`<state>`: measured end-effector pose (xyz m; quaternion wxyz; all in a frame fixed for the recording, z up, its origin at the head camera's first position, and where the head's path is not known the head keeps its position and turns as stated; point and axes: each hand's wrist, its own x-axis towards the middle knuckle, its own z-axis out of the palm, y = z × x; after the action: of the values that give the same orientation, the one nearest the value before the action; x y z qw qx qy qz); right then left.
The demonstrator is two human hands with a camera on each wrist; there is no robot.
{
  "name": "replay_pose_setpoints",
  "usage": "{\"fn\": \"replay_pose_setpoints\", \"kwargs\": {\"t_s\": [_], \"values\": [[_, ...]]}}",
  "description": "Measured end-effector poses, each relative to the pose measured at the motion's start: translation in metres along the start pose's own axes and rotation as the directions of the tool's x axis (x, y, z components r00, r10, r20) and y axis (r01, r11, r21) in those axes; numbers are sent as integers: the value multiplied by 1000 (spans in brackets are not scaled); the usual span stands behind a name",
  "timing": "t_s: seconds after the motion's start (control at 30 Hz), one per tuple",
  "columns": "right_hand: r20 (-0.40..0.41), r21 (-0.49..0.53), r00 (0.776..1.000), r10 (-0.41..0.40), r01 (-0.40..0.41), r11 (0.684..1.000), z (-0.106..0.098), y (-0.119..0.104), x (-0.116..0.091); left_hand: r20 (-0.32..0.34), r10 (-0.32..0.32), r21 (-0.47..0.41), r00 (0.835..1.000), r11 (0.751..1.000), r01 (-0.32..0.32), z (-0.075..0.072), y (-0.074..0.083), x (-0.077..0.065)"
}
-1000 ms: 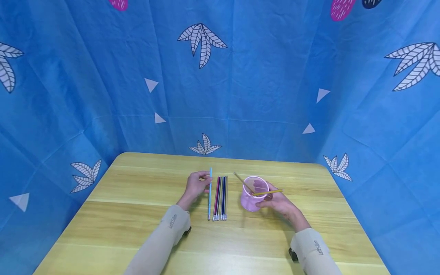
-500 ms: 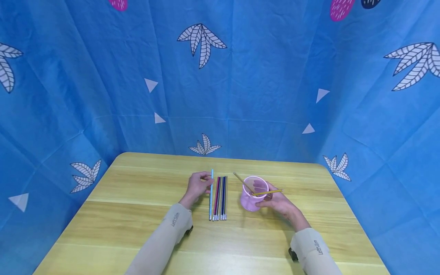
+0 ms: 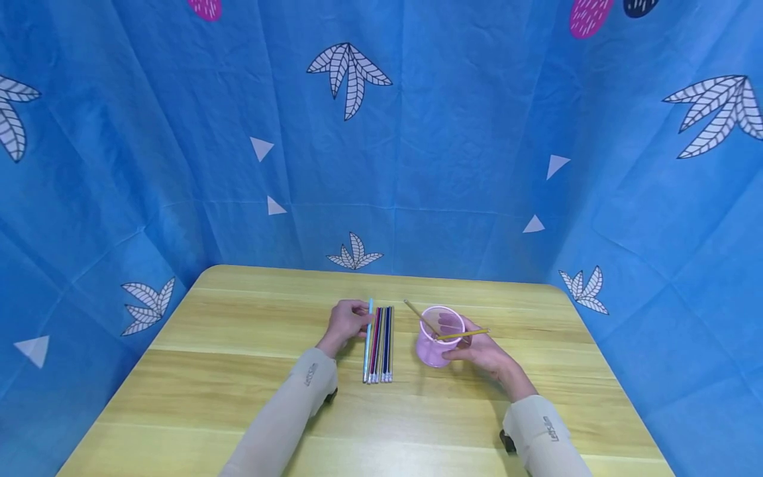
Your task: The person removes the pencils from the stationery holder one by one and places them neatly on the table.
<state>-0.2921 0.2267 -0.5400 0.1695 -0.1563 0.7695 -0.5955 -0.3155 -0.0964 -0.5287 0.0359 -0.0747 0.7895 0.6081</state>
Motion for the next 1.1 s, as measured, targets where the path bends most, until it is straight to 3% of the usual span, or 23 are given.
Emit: {"fn": "replay_pose_setpoints", "kwargs": {"t_s": [0.3, 1.1], "values": [[6, 14, 1000, -26, 26, 1000, 0, 0, -1, -3, -48, 16, 999, 999, 48, 3, 2, 1], [1, 14, 1000, -19, 19, 1000, 0, -1, -1, -67, -73, 165, 995, 983, 84, 11, -1, 11]]}}
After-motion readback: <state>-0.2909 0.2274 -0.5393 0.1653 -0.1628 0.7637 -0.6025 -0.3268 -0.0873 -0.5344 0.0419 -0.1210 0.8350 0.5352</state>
